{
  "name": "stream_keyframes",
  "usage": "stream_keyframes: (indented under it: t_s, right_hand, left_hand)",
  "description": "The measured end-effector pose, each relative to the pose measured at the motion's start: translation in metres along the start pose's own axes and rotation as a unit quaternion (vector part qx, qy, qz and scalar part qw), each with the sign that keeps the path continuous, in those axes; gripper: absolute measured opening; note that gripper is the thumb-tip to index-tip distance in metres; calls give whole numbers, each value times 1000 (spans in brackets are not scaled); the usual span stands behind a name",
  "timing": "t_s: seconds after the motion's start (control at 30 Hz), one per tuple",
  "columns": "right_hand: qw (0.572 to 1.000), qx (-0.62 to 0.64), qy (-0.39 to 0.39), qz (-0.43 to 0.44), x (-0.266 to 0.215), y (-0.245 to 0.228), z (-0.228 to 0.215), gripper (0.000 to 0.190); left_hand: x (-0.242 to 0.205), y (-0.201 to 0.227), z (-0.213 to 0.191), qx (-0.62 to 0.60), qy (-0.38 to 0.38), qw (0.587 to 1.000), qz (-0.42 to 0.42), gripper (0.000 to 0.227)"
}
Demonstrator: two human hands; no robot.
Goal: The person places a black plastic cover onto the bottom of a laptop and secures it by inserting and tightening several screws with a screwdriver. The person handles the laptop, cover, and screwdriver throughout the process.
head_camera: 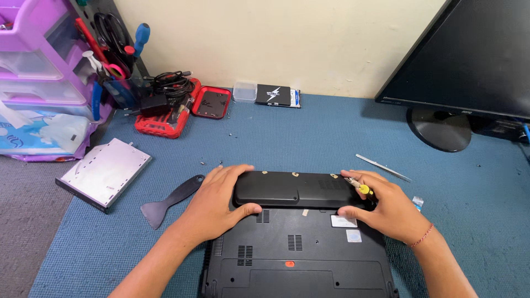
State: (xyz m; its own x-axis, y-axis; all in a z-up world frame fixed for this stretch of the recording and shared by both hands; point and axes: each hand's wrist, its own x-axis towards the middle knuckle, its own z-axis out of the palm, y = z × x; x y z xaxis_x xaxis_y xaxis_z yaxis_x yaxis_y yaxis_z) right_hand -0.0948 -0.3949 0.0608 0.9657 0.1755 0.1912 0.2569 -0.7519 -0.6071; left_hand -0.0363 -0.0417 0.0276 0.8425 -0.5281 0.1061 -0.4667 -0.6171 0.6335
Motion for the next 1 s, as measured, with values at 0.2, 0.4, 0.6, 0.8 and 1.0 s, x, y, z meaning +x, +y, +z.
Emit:
stream_keyframes:
  t_s: [0.2, 0.4, 0.6, 0.8, 1.0]
  right_hand:
    - [999, -22, -13, -19, 3, 22, 6, 45]
    - [1000, -2, -7, -11, 3, 35, 8, 46]
    - [1000, -1, -12, -21, 1, 37, 5, 49]
    - [999, -15, -10, -43, 1, 22, 0, 51]
    - [995, 4, 64, -72, 3, 38, 4, 50]
  left_hand:
    - [1, 1, 5, -10, 7, 1000, 13, 72]
    - [2, -6, 13, -21, 25, 999, 25, 69]
    - [2, -11, 8, -63, 26, 997, 44, 71]
    - [-1, -12, 1, -78, 16, 996, 43, 77]
    - [-5, -8, 3, -121, 87, 985, 93, 77]
